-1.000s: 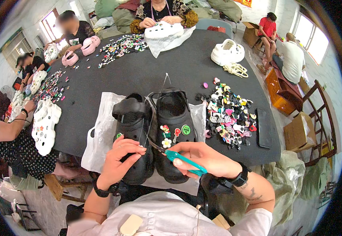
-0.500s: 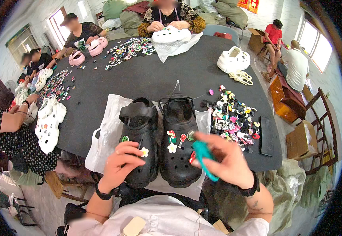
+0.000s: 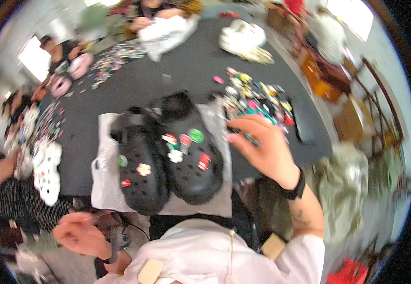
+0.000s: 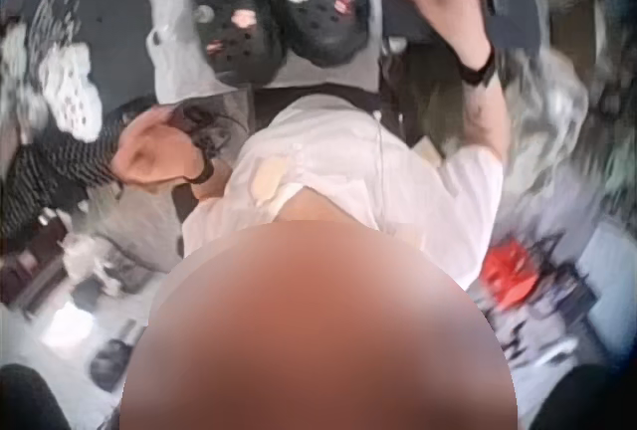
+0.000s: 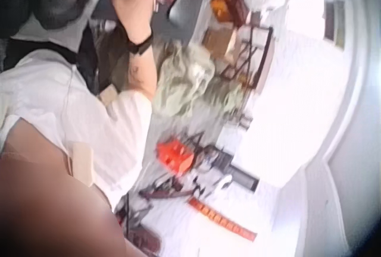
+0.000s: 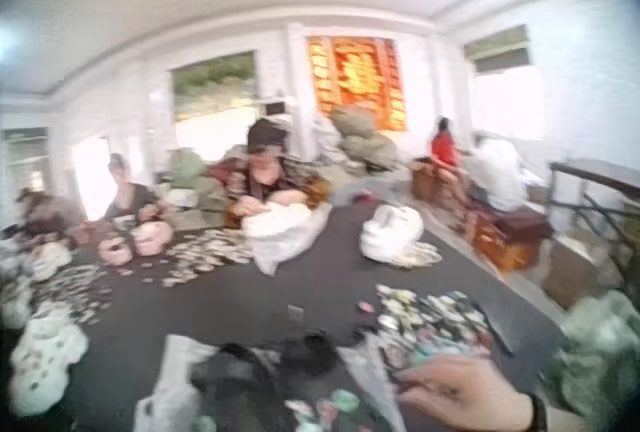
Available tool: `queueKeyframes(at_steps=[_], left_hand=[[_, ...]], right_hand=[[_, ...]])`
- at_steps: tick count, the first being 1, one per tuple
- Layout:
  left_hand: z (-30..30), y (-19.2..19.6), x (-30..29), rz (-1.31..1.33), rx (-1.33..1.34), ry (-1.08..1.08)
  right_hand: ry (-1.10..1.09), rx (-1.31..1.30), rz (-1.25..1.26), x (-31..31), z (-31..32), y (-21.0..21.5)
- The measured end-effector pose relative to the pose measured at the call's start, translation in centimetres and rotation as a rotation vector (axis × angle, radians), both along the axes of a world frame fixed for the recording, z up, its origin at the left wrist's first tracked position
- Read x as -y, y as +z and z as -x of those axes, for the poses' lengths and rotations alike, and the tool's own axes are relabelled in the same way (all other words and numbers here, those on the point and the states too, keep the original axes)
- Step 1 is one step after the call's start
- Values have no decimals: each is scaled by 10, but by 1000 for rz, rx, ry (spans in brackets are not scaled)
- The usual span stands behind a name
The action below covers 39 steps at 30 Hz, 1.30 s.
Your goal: Apply decorative shoe charms (Jibbitz) to holes in rubber clogs.
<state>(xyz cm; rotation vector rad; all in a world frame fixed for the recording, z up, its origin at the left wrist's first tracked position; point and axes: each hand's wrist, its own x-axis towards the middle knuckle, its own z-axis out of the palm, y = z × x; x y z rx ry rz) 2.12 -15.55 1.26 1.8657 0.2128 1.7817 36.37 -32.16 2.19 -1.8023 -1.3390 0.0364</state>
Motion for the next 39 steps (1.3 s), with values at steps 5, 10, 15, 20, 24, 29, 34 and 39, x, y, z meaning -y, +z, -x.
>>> queueKeyframes(at_steps=[5,10,15,20,24,29,34,39], left_hand=[[-78,17,41,-378,-759,-460],[-128,-5,78,-528,-787,-753],[-139,-30,90,-469,-974,-830],[-148,-40,90,-433,-1236,-974],[-153,-41,88,-379,-1291,-903],[-162,-37,102,-363,-1371,-915],[-176,-39,105,-378,-1378,-913],[-172,-52,64,-211,-1240,-953]], right_hand=[[750,-742,298,34,62,7],[627,-939,258,108,76,-70],[-66,-1203,194,238,43,-184],[-652,-1358,393,411,63,-294],[-605,-1545,475,489,115,-338],[-1246,-1623,29,554,181,-396],[-1748,-1490,98,679,264,-467],[-1784,-762,1377,768,241,-428]])
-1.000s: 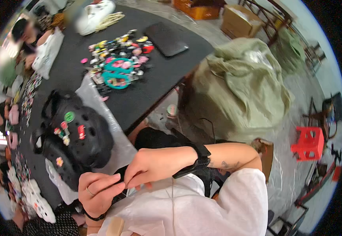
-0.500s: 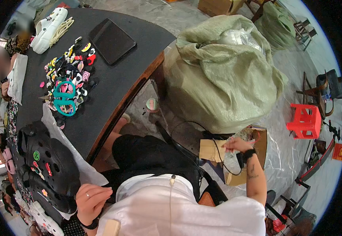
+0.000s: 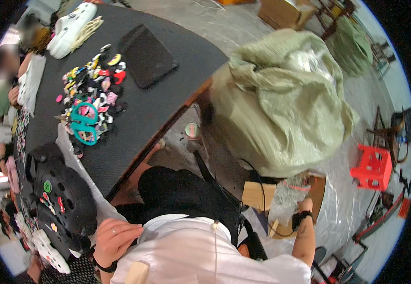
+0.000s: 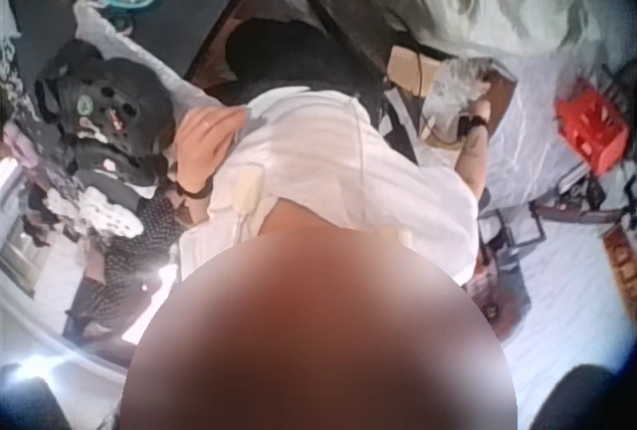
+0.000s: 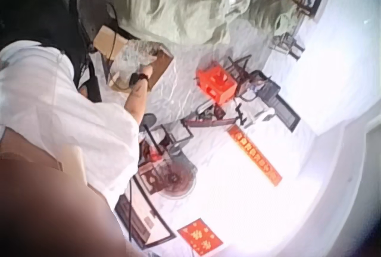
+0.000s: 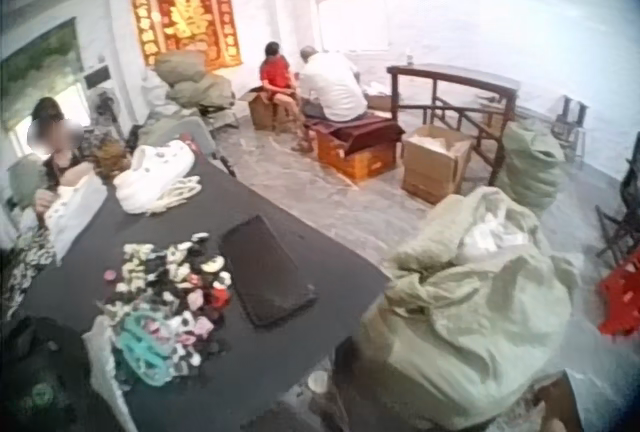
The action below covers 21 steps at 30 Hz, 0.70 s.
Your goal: Apply decorative shoe charms (Jibbitz) to holes in rubber clogs.
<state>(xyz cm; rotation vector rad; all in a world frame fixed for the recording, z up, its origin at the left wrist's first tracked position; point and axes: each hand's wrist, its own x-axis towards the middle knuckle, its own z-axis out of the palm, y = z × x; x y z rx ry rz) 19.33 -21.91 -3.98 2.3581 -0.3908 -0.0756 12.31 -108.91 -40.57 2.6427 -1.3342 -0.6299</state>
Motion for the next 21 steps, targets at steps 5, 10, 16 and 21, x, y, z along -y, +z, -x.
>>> queueKeyframes(at_steps=[5,10,16,21], left_hand=[[-3,10,51,-184,9,-62],[18,15,38,-143,156,42],[61,19,18,-162,357,254],[98,30,-7,-365,638,608]], right_hand=[[-37,62,-1473,-260,-116,45],[1044,139,-1104,-453,-198,218],[1337,337,-1463,-558,-210,282],[1609,411,-1712,-638,-198,331]])
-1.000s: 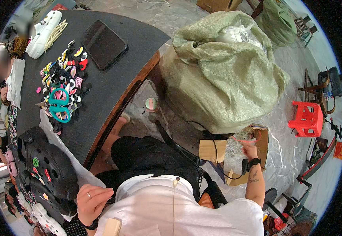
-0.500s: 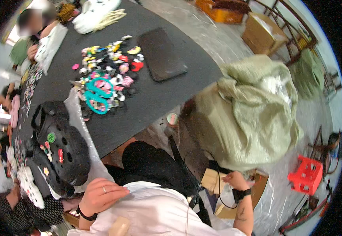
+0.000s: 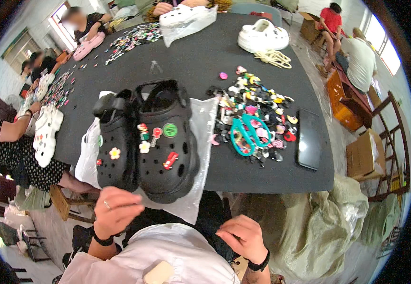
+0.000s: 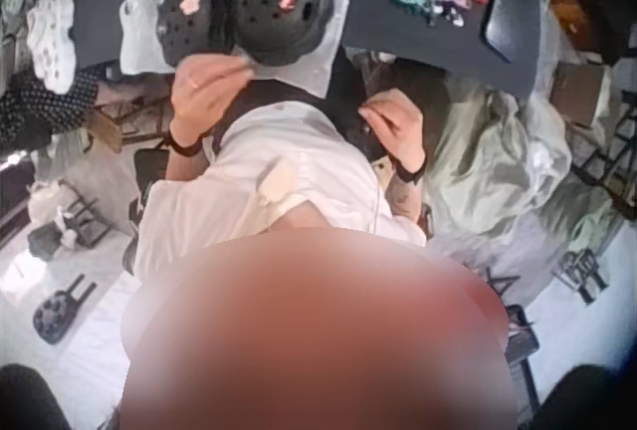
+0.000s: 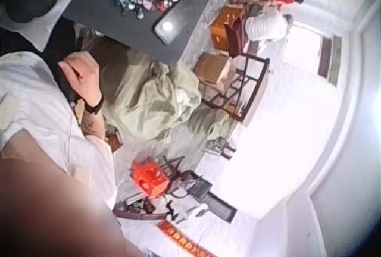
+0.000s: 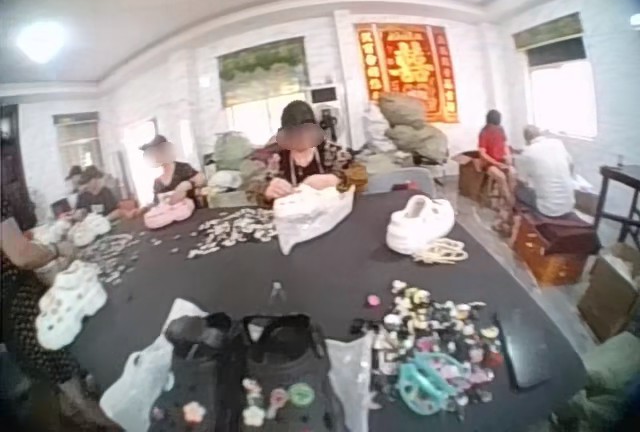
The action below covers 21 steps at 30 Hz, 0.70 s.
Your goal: Apply decorative shoe charms (Jibbitz) to holes in rubber clogs.
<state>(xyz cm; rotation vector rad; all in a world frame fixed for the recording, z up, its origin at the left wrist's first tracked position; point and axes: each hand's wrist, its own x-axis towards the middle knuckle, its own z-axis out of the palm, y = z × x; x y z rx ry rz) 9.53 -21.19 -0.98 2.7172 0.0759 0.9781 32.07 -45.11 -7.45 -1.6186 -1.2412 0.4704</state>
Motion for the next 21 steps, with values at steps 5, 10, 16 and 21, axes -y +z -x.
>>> queueKeyframes(at_steps=[5,10,16,21], left_hand=[[34,-15,-27,75,22,409],[37,-41,-54,291,-26,402],[33,-49,-80,332,59,416],[28,-70,-80,278,123,425]], right_hand=[[36,84,-208,-57,11,18],[-14,298,-113,-109,28,15],[-119,347,-110,-147,58,9],[-121,290,-164,-149,55,5]])
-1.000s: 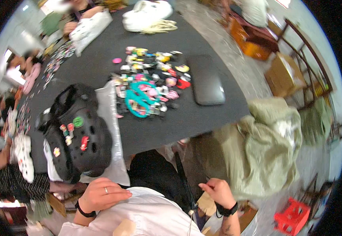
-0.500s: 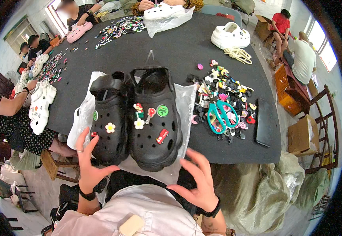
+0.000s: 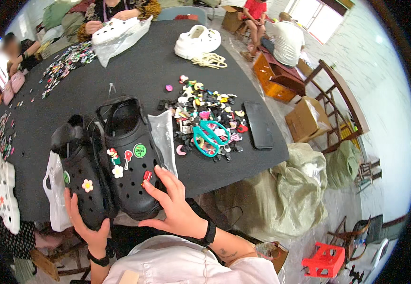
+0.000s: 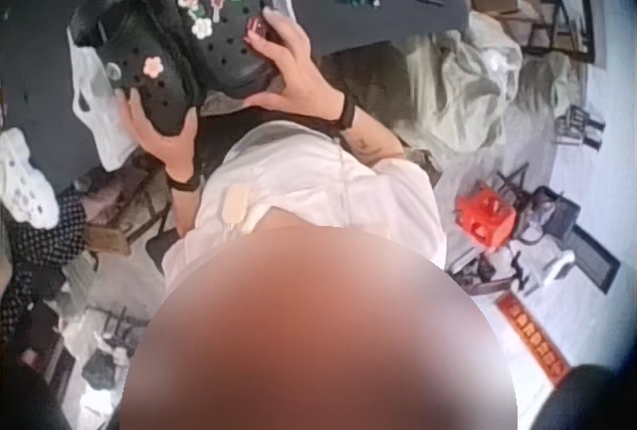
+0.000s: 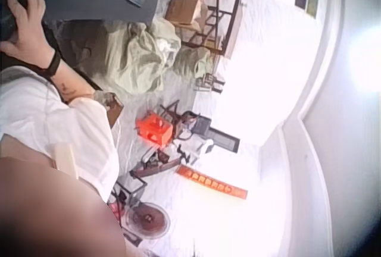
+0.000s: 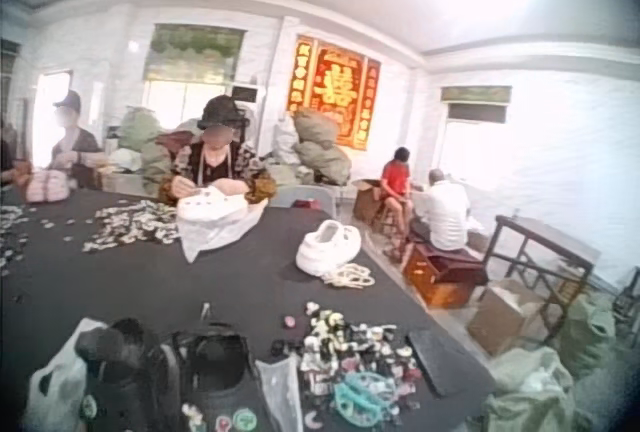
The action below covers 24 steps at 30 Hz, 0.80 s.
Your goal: Apply decorative shoe charms (Jibbitz) to holes in rubber clogs.
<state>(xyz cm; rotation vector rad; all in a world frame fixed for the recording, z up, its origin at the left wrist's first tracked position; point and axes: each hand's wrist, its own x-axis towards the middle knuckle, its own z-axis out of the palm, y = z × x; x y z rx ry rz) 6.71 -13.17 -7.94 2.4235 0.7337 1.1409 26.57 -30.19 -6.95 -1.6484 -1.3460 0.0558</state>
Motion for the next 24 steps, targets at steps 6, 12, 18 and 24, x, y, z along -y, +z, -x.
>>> queueKeyframes(at_steps=[6,12,18,24], left_hand=[[1,2,-1,-12,-45,11],[-6,-9,-4,62,159,-64],[0,-6,-1,78,95,-30],[0,-7,-1,50,98,-29]], right_hand=[[-65,-17,72,23,-59,28],[-626,237,250,37,-123,28],[-554,234,231,28,-123,25],[-667,308,169,51,-160,32]])
